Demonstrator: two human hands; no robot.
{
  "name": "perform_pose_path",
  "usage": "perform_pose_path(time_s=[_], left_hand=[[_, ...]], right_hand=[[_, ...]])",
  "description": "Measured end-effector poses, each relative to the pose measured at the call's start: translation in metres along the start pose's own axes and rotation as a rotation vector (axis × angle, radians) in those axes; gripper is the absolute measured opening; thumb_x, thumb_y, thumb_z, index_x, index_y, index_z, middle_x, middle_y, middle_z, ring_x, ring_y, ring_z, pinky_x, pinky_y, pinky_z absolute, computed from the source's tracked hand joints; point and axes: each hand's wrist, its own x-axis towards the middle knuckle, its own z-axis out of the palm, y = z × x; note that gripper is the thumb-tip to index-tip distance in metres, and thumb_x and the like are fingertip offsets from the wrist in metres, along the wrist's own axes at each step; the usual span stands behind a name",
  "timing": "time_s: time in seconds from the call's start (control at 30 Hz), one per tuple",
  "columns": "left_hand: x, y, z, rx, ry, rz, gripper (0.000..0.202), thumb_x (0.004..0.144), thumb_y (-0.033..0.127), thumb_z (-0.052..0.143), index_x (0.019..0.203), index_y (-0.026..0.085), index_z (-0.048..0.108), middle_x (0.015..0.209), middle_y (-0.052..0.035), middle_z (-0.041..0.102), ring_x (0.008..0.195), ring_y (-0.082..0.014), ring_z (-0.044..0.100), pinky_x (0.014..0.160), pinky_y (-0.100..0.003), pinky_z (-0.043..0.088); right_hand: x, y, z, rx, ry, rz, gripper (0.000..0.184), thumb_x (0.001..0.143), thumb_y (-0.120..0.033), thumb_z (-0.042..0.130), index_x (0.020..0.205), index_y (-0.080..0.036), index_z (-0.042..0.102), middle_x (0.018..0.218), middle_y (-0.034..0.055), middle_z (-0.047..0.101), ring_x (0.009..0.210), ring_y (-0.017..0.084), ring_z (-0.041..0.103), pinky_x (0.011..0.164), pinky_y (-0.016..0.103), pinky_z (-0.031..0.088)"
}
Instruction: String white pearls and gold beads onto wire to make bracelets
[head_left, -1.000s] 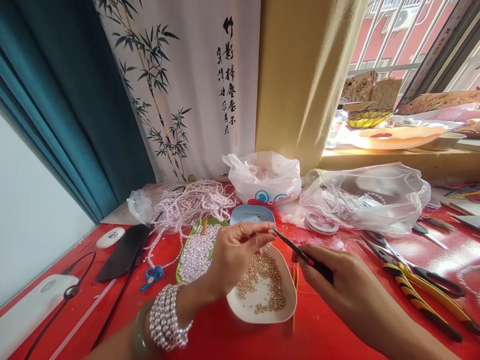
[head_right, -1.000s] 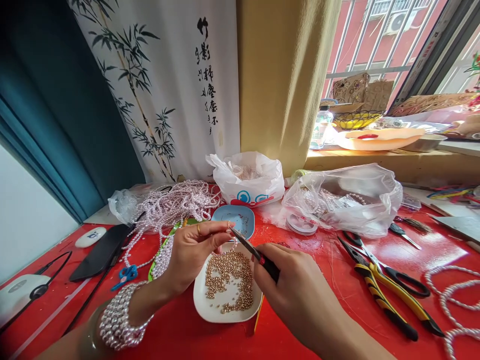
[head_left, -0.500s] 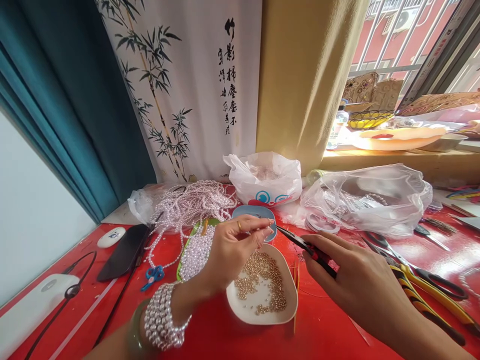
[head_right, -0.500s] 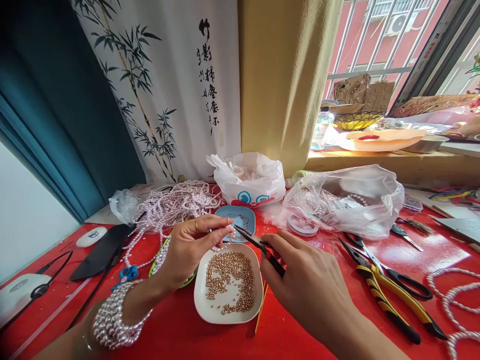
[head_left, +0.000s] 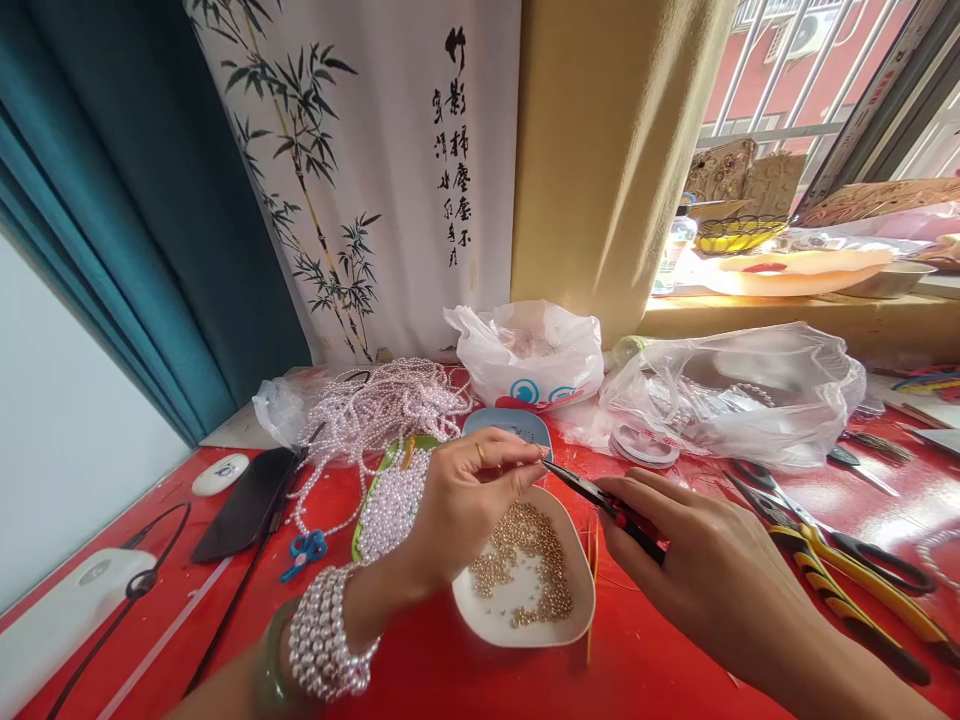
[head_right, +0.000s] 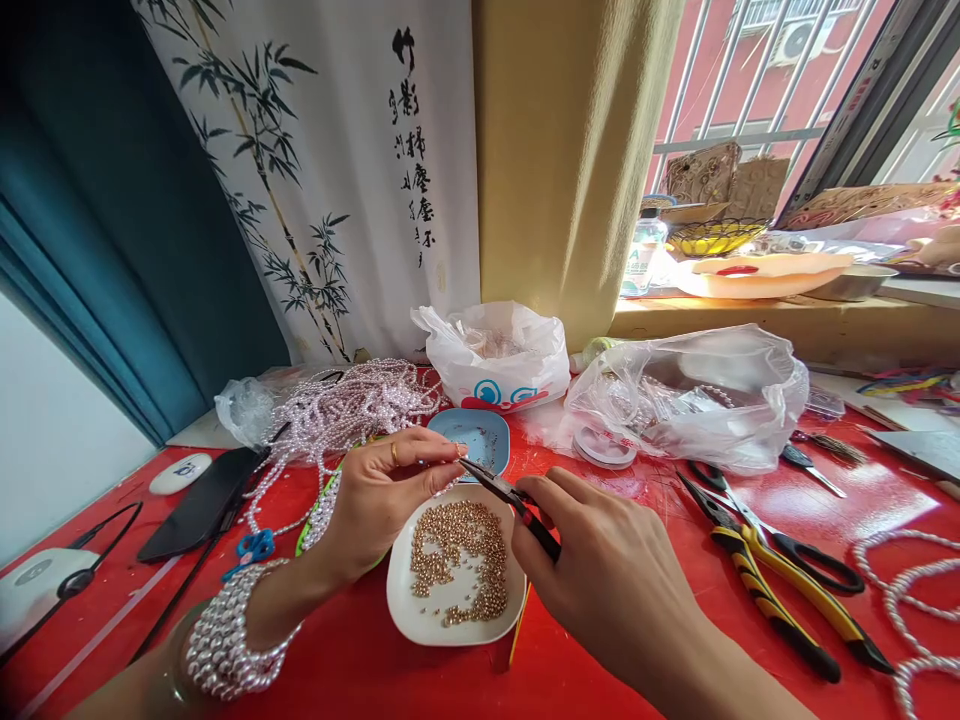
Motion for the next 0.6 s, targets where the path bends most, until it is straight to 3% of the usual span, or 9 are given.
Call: perform_pose_path(time_s=[0.23, 0.6], left_hand=[[-0.0004, -0.0034, -0.001, 0.078, -0.002, 0.068, 0.007, 0.069, 0.012, 0.063, 0.073, 0.015, 0.068, 0.075, -0.0042, 0.065, 0.068, -0.0122, 0.059, 0.056, -0.021, 0.049], [-0.0021, -0.0064, 0.0001, 0.156, -0.01, 0.097, 0.008, 0.071, 0.012, 0.06, 0.074, 0.015, 0.067, 0.075, -0.0048, 0.064, 0.068, -0.0126, 0.059, 0.056, -0.022, 0.049]], right_hand=[[-0.0023, 0.003, 0.0034, 0.024, -0.028, 0.024, 0.022, 0.08, -0.027, 0.042, 0.087, -0.022, 0.063, 0.075, 0.0022, 0.067, 0.057, 0.017, 0.062, 0.049, 0.026, 0.041], [-0.0019, -0.0004, 0.003, 0.004, -0.009, 0.003, 0.022, 0.079, -0.027, 0.042, 0.082, -0.022, 0.063, 0.066, 0.0008, 0.066, 0.048, 0.016, 0.059, 0.042, 0.025, 0.037]])
